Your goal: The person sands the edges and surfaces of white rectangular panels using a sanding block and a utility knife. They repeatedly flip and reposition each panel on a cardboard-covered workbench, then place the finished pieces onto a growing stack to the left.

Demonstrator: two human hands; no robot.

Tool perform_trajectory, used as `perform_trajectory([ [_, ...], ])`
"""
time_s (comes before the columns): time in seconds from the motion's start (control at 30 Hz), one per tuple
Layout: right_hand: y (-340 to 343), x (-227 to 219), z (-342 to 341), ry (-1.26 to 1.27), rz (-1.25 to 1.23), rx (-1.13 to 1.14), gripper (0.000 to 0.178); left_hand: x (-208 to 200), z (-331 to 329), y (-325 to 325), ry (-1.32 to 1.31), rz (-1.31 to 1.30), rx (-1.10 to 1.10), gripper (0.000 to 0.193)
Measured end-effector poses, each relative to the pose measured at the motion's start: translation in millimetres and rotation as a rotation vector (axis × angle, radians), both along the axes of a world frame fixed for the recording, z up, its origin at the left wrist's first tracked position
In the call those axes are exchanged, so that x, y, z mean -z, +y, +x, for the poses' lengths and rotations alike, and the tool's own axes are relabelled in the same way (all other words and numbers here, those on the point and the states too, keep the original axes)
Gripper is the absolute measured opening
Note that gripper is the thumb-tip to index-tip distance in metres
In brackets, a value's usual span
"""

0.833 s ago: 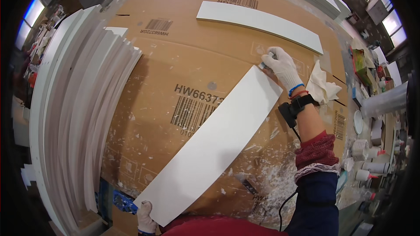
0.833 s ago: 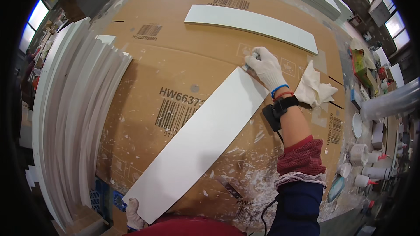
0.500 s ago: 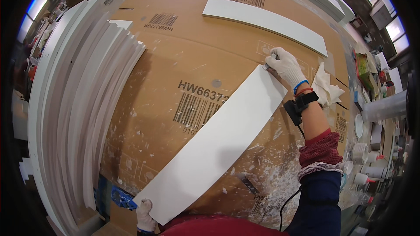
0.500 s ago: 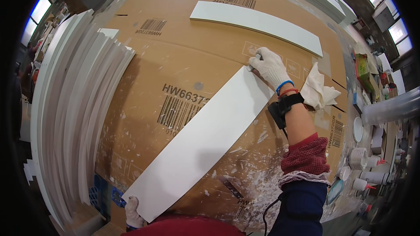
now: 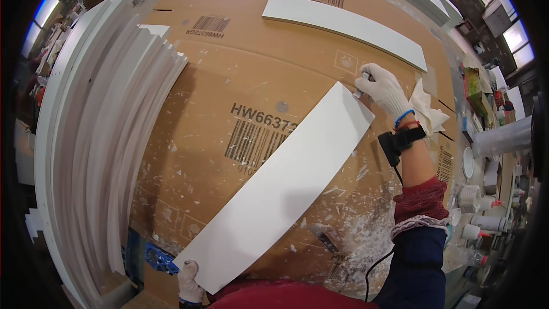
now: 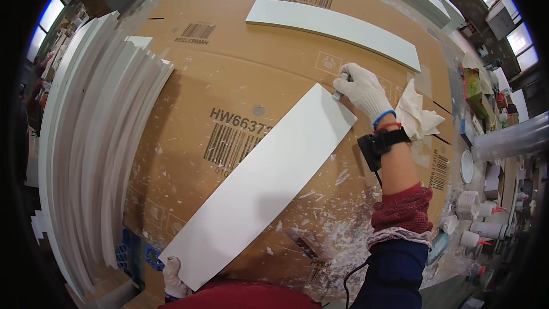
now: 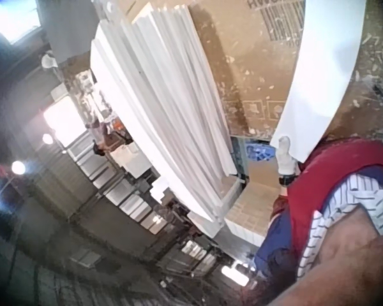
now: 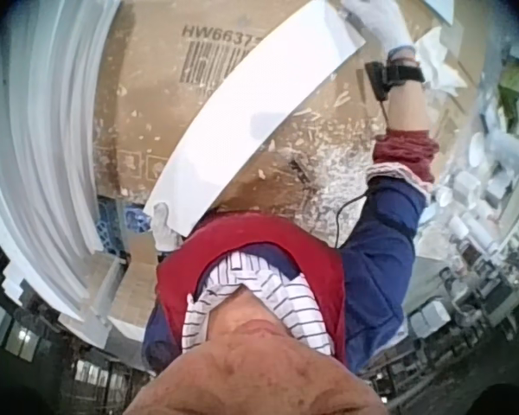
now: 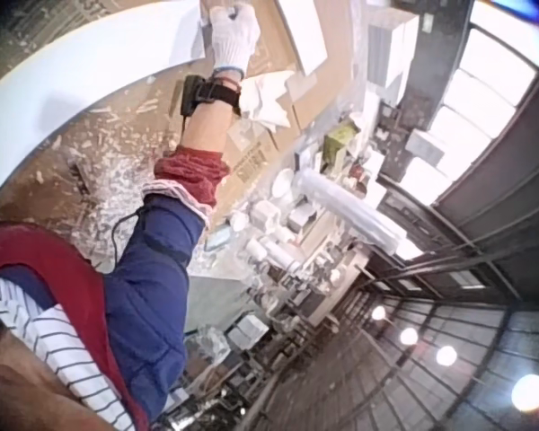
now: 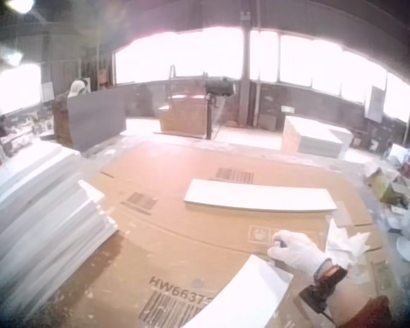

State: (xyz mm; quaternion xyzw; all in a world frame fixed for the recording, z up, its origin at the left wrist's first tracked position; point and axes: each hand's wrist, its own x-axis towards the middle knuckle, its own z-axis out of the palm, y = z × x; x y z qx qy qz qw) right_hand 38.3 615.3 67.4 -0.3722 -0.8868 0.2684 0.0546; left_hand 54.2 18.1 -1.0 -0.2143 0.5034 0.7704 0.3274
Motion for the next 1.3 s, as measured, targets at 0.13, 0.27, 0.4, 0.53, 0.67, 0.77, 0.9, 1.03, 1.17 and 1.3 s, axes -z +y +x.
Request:
perform_trajectory([
  [0.13, -8, -4, 56, 0.190, -0.224, 0.062, 0.021, 5, -1, -5, -0.010, 0.004, 0.009, 0.038],
  [0.27, -15, -5, 121, 0.106, -0.440, 0.016, 0.016, -3, 0, 3, 0.010, 0.021, 0.035, 0.039],
  [0.4, -48, 7, 171, 0.153, -0.564, 0.232, 0.028, 7, 0, -1, -0.010, 0.078, 0.044, 0.037],
  [0.53, -70, 12, 193, 0.083, 0.357, 0.189, 0.041, -13, -2, 14, -0.040, 0.095, 0.038, 0.032],
  [0.67, -114, 4, 189, 0.349, 0.069, 0.333, 0.044, -10, -4, 4, 0.062, 0.034, 0.014, 0.030],
  [0.77, -160, -7, 171, 0.383, -0.321, 0.125, 0.036, -32, -9, 7, 0.119, 0.042, 0.024, 0.027],
  [0.9, -215, -12, 148, 0.482, -0.803, 0.099, 0.033, -88, -5, 22, 0.267, -0.136, 0.021, 0.021],
  [1.03, -238, -27, 139, 0.742, -1.129, 0.172, 0.042, -136, -5, 22, 0.722, -0.910, 0.630, 0.024],
  [1.17, -244, -29, 135, 1.030, -1.441, 0.157, 0.061, -168, -3, 23, 1.642, -0.484, 0.906, 0.035],
  [1.3, -238, -12, 141, 1.187, -1.486, 0.400, 0.049, -181, 3, 32, 1.912, -0.388, 0.997, 0.030],
])
